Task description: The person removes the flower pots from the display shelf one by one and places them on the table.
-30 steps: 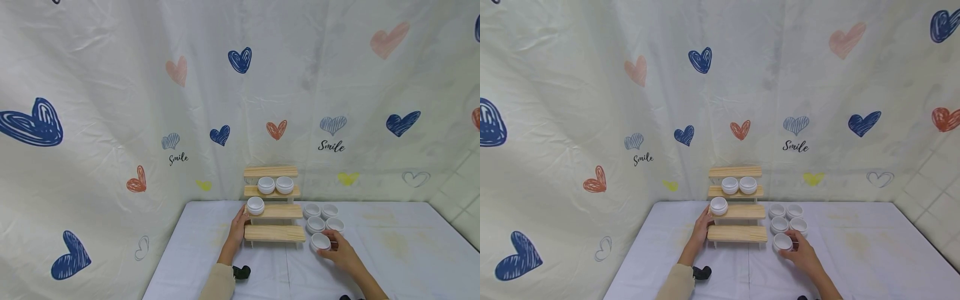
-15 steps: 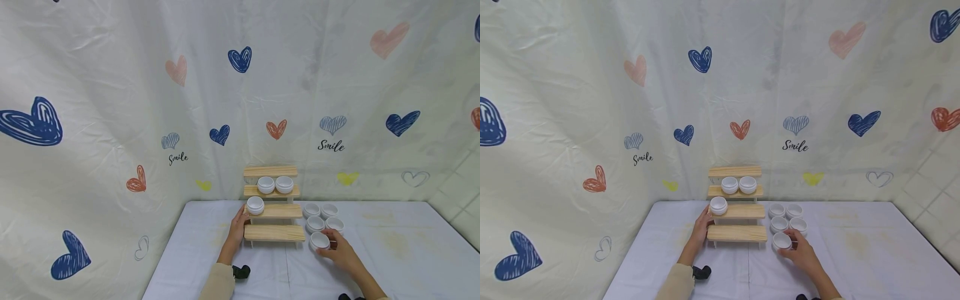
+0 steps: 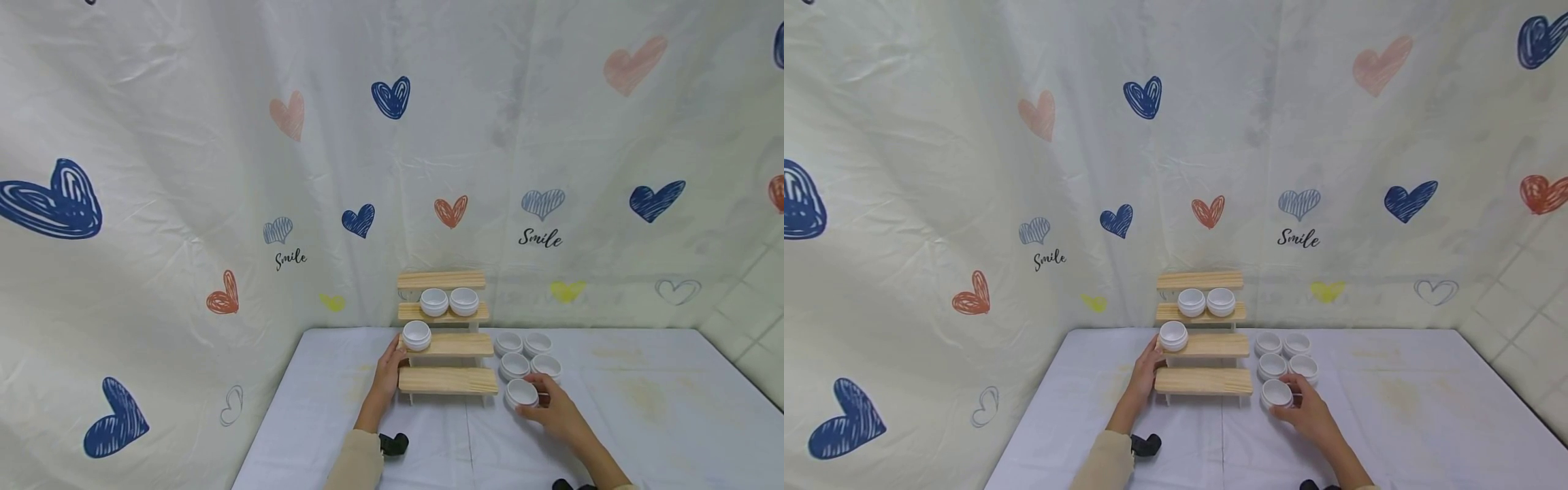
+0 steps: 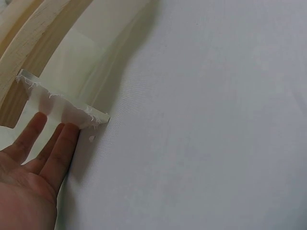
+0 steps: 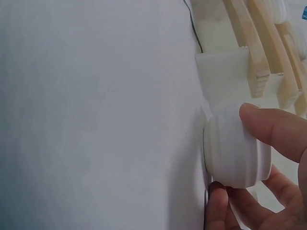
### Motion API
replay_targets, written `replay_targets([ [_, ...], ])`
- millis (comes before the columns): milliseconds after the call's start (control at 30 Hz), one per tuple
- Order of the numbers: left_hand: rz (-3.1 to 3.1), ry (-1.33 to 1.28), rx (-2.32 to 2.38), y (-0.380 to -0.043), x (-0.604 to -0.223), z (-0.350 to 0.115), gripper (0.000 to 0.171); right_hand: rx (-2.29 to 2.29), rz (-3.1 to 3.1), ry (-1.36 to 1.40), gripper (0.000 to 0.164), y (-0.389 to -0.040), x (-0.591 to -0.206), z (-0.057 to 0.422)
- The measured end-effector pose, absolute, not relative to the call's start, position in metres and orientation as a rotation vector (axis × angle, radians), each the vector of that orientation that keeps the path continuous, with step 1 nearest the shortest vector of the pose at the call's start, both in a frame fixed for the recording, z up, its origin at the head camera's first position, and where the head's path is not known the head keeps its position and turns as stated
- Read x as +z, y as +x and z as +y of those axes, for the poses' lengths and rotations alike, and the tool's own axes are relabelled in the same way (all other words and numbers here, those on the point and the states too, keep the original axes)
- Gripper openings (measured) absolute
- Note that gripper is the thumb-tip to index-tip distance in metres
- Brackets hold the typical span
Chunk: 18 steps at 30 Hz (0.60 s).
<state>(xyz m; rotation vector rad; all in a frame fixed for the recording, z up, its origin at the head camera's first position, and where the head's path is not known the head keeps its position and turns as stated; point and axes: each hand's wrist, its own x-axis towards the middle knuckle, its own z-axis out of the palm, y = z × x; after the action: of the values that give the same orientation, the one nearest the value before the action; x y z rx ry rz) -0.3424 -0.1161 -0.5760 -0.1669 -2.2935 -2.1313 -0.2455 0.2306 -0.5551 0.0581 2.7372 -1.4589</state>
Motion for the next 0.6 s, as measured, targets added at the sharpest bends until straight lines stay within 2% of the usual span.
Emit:
replay_targets([
  [600,-2.291,-0.190,-2.139,-0.3405,-0.5735,-0.1157,0.060,-1.487,2.725,0.014,0.073,-0.2455,-0.5535,0.2326],
])
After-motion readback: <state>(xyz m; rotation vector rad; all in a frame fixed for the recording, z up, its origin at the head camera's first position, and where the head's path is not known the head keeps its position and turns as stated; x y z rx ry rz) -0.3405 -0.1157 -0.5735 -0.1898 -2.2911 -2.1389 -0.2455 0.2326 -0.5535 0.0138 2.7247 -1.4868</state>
